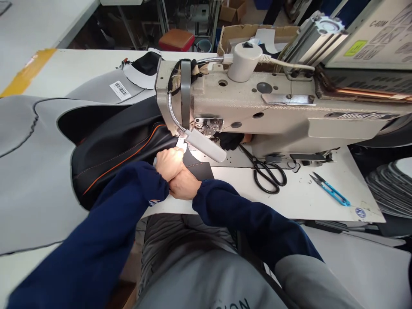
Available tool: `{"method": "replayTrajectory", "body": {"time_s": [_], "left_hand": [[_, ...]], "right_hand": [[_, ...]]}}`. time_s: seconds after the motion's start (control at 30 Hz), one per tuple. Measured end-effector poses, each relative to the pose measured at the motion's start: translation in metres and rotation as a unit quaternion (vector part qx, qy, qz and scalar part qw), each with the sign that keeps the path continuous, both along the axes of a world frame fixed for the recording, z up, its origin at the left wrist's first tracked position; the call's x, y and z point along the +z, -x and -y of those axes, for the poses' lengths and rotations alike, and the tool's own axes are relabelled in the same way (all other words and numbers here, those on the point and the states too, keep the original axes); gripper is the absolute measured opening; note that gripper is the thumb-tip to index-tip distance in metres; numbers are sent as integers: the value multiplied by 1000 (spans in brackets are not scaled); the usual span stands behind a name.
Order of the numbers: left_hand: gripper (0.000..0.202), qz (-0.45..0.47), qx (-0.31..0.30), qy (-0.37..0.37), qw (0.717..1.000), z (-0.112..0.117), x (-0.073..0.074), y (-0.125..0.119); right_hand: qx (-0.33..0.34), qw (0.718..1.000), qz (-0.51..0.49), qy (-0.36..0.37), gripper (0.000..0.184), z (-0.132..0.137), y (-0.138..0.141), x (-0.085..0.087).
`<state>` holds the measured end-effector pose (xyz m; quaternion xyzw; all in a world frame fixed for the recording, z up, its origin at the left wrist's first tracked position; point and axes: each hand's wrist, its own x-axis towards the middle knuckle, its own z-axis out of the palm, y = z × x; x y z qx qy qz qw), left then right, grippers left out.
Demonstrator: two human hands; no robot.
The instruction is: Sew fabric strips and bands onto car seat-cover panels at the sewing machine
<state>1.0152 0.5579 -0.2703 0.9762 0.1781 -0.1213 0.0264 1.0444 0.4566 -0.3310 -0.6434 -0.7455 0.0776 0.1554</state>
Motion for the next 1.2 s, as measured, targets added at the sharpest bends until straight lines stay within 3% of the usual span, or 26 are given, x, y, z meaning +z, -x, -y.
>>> {"method": "replayTrajectory", "body": {"time_s": [0.1, 0.17, 0.23, 0.33, 0.43, 0.53, 0.8, 0.93, 1.07, 1.2], "left_hand": [[26, 80, 84, 48, 992, -3, -11, 15], [21, 120, 106, 58, 986, -8, -19, 27], [21, 133, 97, 52, 985, -12, -21, 34], [30, 112, 43, 18, 993, -13, -10, 31], [31, 54, -36, -16, 998, -5, 7, 19], [28, -3, -81, -19, 997, 6, 15, 10], [30, -40, -64, 0, 997, 8, 8, 0], [27, -33, -11, 31, 999, 4, 4, -6], [31, 19, 10, 15, 1000, 5, -7, 1], [32, 54, -18, -14, 998, 7, -19, 9]], "right_hand": [[29, 999, -11, 18, 44, 19, -16, 8], [28, 999, -11, 16, 50, 44, -34, 11], [-15, 1000, -2, 15, 50, 69, -51, 10], [-71, 997, 11, 21, 45, 88, -59, 5], [-66, 997, 24, 14, 42, 81, -45, 4], [-60, 997, 53, 2, 38, 64, -26, 7], [-85, 991, 101, 3, 34, 38, -11, 4], [-116, 991, 64, 10, 34, 27, -7, 0], [-50, 998, -22, -45, 34, 49, -26, 1], [-52, 995, -70, -52, 40, 82, -60, 3]]}}
